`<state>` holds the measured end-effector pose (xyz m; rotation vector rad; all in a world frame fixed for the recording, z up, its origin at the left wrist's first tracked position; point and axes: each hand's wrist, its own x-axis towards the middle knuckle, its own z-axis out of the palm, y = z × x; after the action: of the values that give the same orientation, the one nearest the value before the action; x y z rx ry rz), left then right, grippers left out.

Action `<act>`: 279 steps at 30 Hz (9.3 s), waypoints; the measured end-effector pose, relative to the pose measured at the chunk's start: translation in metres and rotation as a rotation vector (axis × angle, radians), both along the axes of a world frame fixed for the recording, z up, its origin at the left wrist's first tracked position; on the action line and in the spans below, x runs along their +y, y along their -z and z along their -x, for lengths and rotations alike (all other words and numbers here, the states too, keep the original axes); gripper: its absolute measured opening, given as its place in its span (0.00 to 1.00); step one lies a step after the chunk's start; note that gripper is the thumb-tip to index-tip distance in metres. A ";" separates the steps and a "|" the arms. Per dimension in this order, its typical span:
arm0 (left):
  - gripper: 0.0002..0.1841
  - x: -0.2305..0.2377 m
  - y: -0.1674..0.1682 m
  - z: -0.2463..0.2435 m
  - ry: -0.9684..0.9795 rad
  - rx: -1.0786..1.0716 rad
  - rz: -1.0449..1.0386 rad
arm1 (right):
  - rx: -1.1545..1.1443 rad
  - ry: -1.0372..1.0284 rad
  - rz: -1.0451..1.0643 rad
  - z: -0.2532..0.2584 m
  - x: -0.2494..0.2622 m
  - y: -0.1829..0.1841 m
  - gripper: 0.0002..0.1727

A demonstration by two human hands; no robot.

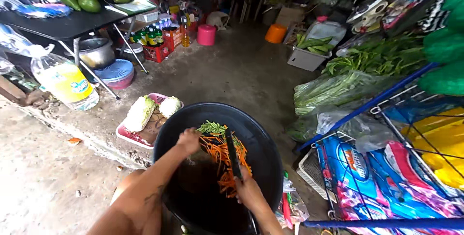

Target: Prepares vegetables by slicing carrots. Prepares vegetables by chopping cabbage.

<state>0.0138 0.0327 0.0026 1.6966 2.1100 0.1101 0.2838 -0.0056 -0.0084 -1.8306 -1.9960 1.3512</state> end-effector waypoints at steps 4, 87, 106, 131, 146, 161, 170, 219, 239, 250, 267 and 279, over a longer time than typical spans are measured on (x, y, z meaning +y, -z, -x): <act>0.26 -0.031 0.002 0.083 -0.312 -0.044 -0.046 | -0.040 -0.174 0.070 0.036 -0.018 0.011 0.35; 0.22 -0.084 -0.068 0.213 -0.622 -1.591 -0.556 | -0.046 -0.247 -0.559 0.134 0.002 0.000 0.44; 0.32 -0.160 -0.156 0.027 0.216 0.004 -0.957 | 1.815 0.403 0.130 0.113 -0.044 -0.051 0.53; 0.60 -0.013 0.013 0.066 0.126 -0.075 0.155 | -0.299 -0.192 0.046 0.091 -0.032 0.085 0.51; 0.58 -0.020 0.026 0.028 0.105 0.022 0.179 | 0.011 0.252 0.182 0.016 -0.021 0.045 0.26; 0.59 -0.031 0.073 -0.032 -0.013 0.297 0.175 | -0.273 -0.111 -0.008 0.037 -0.041 0.013 0.34; 0.57 -0.027 0.075 -0.029 0.013 0.341 0.190 | -0.319 -0.225 0.070 0.034 -0.037 0.016 0.32; 0.58 -0.026 0.083 -0.033 -0.013 0.306 0.183 | -0.463 0.095 -0.095 0.018 0.100 0.109 0.31; 0.64 -0.037 0.112 -0.023 0.026 0.288 -0.032 | 0.349 0.498 -0.053 0.063 0.091 0.042 0.30; 0.66 -0.031 0.062 -0.025 -0.003 0.144 0.162 | -0.223 0.569 -0.228 -0.195 -0.034 -0.008 0.24; 0.45 -0.004 0.052 0.034 0.106 -0.197 0.156 | 0.227 0.156 0.006 -0.023 -0.007 0.008 0.26; 0.57 0.016 0.064 0.065 -0.099 -0.130 0.419 | 0.413 0.544 0.513 0.091 -0.030 0.095 0.37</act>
<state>-0.0508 0.0482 -0.0611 1.3044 1.9527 -0.1768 0.1930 -0.0353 -0.1031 -1.8604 -0.9121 1.9384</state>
